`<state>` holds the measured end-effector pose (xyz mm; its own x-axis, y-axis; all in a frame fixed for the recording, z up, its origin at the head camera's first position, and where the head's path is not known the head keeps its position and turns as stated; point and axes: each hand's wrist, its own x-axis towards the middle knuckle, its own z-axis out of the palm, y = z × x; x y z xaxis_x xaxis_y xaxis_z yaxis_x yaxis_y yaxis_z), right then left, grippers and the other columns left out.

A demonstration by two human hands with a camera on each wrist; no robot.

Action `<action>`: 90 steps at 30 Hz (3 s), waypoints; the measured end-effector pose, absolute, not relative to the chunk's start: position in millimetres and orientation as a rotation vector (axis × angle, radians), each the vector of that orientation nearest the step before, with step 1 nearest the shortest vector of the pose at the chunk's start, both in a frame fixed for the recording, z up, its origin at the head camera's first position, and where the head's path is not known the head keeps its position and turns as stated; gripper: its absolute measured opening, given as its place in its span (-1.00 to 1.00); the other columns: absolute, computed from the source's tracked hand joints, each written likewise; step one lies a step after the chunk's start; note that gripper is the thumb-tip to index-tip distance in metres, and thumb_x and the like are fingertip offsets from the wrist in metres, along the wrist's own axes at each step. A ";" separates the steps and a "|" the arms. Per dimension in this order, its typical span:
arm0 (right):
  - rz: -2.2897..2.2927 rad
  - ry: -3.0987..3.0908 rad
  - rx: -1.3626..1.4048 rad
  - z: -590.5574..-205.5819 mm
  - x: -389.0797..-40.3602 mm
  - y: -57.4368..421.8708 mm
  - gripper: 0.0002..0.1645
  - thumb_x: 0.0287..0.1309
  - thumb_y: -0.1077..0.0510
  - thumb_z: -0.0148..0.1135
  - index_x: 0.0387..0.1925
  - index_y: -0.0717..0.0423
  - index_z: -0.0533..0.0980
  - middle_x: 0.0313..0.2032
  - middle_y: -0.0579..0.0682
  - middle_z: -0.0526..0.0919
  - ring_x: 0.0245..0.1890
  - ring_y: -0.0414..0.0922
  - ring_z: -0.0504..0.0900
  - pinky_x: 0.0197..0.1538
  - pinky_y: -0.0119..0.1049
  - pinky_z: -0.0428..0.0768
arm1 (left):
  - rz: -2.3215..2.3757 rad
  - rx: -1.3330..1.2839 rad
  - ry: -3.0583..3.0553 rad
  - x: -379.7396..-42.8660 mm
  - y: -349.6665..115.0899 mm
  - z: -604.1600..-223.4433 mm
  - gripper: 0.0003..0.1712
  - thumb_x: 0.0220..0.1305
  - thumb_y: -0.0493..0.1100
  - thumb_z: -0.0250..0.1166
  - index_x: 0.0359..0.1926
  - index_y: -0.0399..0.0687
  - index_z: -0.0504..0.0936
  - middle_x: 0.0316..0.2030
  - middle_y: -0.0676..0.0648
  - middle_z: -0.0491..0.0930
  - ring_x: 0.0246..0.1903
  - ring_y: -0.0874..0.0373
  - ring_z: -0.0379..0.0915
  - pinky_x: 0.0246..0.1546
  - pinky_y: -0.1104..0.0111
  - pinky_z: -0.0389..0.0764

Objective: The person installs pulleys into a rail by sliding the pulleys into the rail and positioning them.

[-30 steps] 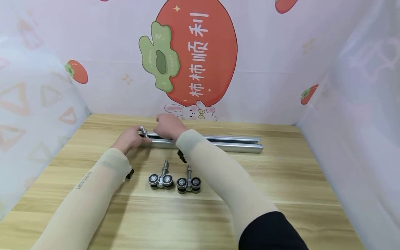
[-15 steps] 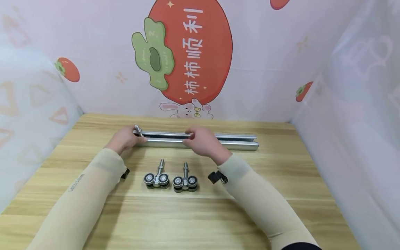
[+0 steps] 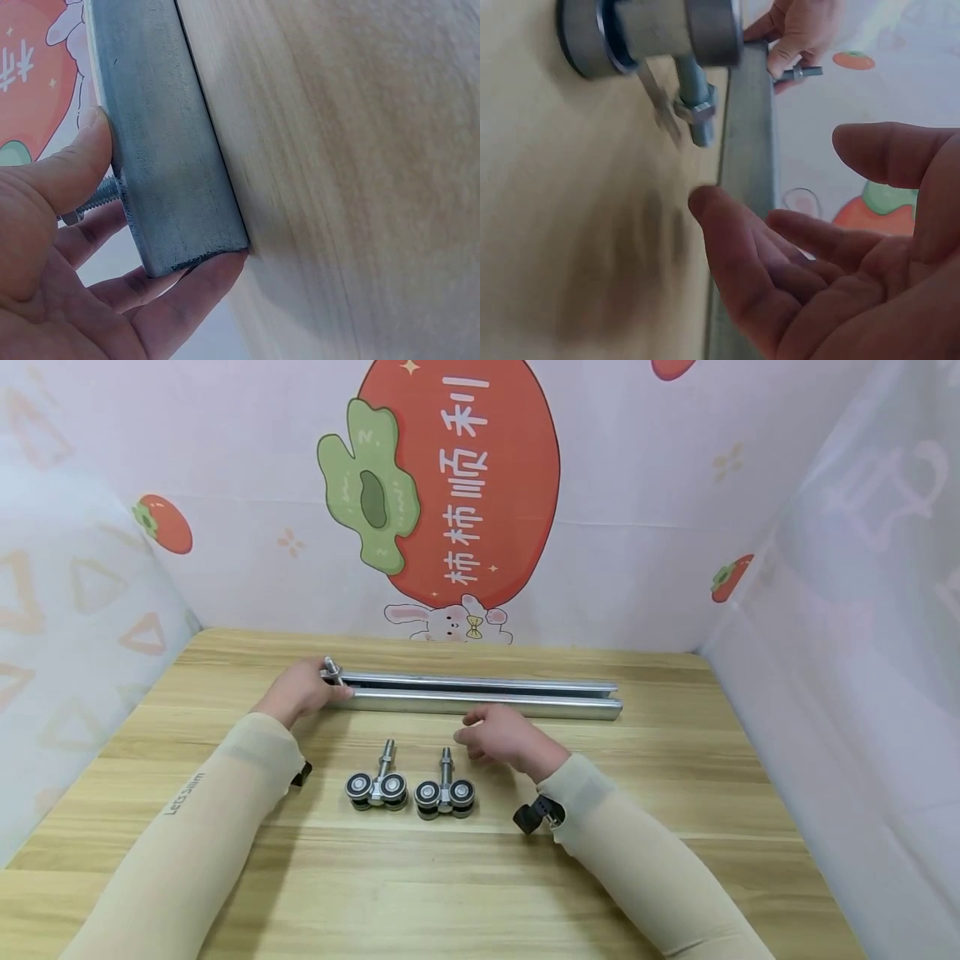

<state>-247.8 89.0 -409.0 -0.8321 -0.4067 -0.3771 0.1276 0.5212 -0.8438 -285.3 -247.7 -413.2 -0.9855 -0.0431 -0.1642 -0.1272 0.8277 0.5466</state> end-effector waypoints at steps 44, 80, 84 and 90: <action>-1.474 1.855 -0.023 -432.6 -235.8 61.6 -0.75 0.28 0.27 0.17 -0.12 0.41 0.54 -0.37 0.09 0.67 -0.49 -0.09 0.59 -0.44 -0.38 0.49 | 0.864 -0.112 2.879 -283.0 -245.9 -413.3 -0.42 0.27 0.05 0.40 0.10 -0.26 0.48 0.09 -0.38 0.49 0.14 -0.34 0.34 0.25 -0.15 0.24; -1.498 2.105 -0.098 -409.6 -259.7 80.8 -0.73 0.41 0.22 0.14 0.00 0.35 0.52 -0.26 0.16 0.72 -0.35 0.02 0.72 -0.27 -0.13 0.65 | 0.849 -0.124 2.862 -282.5 -246.8 -411.7 -0.40 0.28 0.05 0.39 0.15 -0.27 0.46 0.14 -0.42 0.46 0.18 -0.38 0.29 0.27 -0.16 0.21; -1.510 2.133 -0.121 -406.5 -258.2 79.8 -0.74 0.41 0.24 0.12 -0.01 0.37 0.51 -0.25 0.20 0.70 -0.31 0.06 0.71 -0.18 -0.04 0.66 | 0.844 -0.127 2.856 -282.1 -246.3 -411.6 -0.36 0.28 0.06 0.38 0.18 -0.28 0.45 0.17 -0.42 0.44 0.20 -0.39 0.27 0.27 -0.16 0.20; -1.507 2.191 -0.134 -403.7 -257.2 79.6 -0.73 0.43 0.24 0.12 0.02 0.35 0.52 -0.24 0.18 0.69 -0.28 0.06 0.69 -0.09 0.01 0.63 | 0.853 -0.132 2.854 -283.1 -246.3 -412.8 -0.36 0.28 0.06 0.38 0.19 -0.28 0.44 0.18 -0.42 0.43 0.21 -0.39 0.26 0.28 -0.17 0.18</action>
<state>-257.2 79.6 -403.7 -0.8826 -0.3390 -0.3256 0.1828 0.3906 -0.9022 -283.1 -246.3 -412.8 -0.9833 -0.0387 -0.1776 -0.1298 0.8336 0.5370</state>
